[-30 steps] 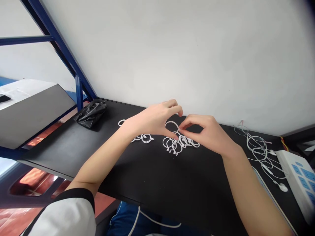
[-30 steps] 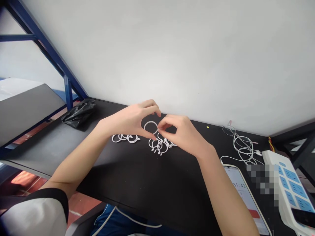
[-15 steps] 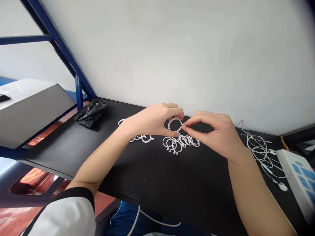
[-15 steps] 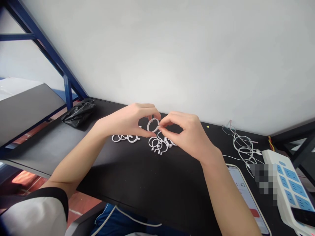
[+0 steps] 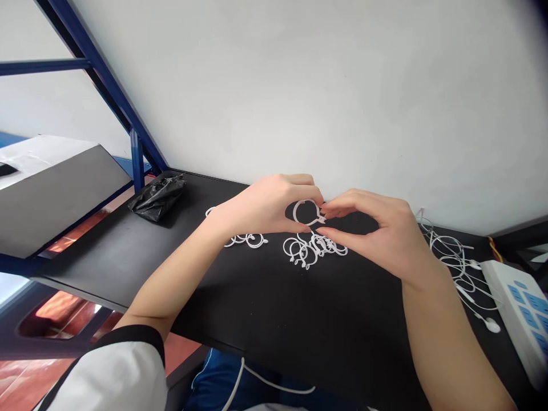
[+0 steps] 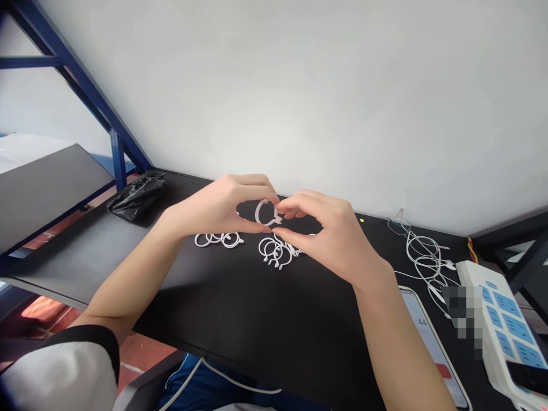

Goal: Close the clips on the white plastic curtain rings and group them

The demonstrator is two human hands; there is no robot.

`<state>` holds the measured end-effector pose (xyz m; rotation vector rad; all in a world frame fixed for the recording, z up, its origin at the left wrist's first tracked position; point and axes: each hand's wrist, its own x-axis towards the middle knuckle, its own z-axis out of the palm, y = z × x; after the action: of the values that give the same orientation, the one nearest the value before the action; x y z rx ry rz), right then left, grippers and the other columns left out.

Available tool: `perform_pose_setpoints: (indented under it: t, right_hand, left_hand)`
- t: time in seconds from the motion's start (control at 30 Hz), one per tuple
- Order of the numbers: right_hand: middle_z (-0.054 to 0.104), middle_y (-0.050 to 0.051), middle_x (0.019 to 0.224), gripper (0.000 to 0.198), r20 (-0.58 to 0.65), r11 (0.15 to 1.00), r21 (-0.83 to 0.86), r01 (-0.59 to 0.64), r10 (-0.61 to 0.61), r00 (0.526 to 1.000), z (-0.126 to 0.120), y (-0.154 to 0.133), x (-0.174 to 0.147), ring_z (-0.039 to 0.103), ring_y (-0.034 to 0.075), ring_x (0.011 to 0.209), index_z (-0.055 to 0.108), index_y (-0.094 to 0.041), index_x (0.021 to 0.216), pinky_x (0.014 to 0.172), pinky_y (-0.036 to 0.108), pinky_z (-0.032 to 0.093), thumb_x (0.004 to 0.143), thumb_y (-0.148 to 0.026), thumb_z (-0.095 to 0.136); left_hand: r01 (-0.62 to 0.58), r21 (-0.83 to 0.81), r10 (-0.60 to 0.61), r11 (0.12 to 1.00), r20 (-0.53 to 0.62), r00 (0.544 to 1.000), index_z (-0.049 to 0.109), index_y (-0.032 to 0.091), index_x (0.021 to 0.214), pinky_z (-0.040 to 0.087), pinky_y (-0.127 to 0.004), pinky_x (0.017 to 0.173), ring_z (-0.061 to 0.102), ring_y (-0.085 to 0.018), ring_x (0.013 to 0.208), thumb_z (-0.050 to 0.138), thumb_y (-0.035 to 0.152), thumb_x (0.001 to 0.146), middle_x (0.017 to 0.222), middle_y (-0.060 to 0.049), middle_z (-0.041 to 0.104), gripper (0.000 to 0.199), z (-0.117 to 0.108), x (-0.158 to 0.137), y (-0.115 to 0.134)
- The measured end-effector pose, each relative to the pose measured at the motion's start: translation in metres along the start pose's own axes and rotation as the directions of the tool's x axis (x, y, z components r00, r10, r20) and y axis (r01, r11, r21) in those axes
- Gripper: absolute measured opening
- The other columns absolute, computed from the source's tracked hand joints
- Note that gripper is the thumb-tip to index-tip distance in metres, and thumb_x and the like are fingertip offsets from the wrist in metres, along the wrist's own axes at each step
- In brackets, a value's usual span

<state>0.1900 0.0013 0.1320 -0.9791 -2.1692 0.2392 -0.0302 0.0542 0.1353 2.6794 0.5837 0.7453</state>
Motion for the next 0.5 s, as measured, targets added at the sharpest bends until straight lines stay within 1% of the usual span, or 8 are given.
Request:
perform_pose_setpoints:
  t: [0.13,0.3,0.5]
  right_hand:
    - [0.072,-0.002,0.088,0.02,0.011,1.0,0.013,0.014,-0.014,1.0,0.0012,0.0001,-0.0001,0.069,0.014,0.077,0.066,-0.024,0.093,0.075,0.027,0.059,0.079,-0.012,0.074]
    - [0.071,-0.002,0.085,0.015,-0.026,0.998,0.002,0.065,-0.065,0.998,0.0018,-0.0006,-0.0001,0.07,0.013,0.076,0.064,-0.023,0.088,0.073,0.026,0.058,0.082,-0.011,0.07]
    - [0.072,-0.002,0.084,0.013,-0.058,0.994,-0.034,0.106,-0.108,0.992,0.0034,0.0,0.0006,0.07,0.014,0.074,0.065,-0.022,0.086,0.071,0.026,0.058,0.083,-0.011,0.07]
  left_hand:
    - [-0.02,0.001,0.02,1.0,-0.032,0.999,0.066,0.018,0.102,0.044,-0.025,0.069,0.06,-0.014,0.081,0.069,0.019,0.083,0.097,-0.004,0.064,0.02,0.0009,0.0003,0.0008]
    - [-0.025,0.017,0.026,1.0,-0.048,0.999,0.067,0.019,0.101,0.043,-0.025,0.066,0.058,-0.013,0.075,0.068,0.02,0.083,0.092,-0.003,0.063,0.017,0.0007,0.0009,0.0017]
    - [-0.027,0.032,0.029,0.999,-0.054,0.998,0.066,0.018,0.099,0.041,-0.024,0.063,0.056,-0.012,0.072,0.07,0.02,0.082,0.089,-0.002,0.062,0.017,0.0007,0.0012,0.001]
